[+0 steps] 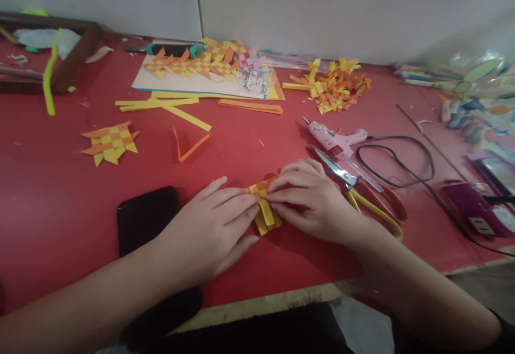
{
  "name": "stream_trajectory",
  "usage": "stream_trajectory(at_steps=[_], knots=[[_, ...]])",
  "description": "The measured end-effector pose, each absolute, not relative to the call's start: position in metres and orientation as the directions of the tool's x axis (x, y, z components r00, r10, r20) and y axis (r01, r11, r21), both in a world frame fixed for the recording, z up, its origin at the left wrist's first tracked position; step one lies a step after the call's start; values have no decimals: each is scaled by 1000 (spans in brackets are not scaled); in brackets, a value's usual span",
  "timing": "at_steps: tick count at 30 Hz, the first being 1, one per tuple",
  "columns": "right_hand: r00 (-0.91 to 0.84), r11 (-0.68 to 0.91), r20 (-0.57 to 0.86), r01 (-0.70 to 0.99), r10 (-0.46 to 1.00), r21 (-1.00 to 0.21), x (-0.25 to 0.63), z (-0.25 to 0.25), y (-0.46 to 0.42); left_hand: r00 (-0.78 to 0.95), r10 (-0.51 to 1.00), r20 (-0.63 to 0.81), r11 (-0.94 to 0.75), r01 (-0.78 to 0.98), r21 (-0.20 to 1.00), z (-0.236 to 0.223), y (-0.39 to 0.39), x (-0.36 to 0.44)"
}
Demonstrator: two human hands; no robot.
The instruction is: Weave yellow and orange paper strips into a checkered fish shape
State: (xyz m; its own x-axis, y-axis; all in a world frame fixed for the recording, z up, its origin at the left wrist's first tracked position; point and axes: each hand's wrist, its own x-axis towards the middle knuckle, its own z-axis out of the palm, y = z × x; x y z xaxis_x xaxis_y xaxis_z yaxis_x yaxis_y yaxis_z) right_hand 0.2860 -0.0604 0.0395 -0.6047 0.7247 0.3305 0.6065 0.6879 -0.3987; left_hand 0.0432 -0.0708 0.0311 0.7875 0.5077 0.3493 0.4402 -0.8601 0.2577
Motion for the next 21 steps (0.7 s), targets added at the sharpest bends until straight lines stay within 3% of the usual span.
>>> stream_trajectory(at_steps=[12,21], knots=[[-578,604,233,609,782,-515,284,45,-63,788,514,339,-857,460,231,33,-71,44],[-514,557,235,669,825,-492,277,36,-64,776,527,348,-850,469,241,32,-72,45]])
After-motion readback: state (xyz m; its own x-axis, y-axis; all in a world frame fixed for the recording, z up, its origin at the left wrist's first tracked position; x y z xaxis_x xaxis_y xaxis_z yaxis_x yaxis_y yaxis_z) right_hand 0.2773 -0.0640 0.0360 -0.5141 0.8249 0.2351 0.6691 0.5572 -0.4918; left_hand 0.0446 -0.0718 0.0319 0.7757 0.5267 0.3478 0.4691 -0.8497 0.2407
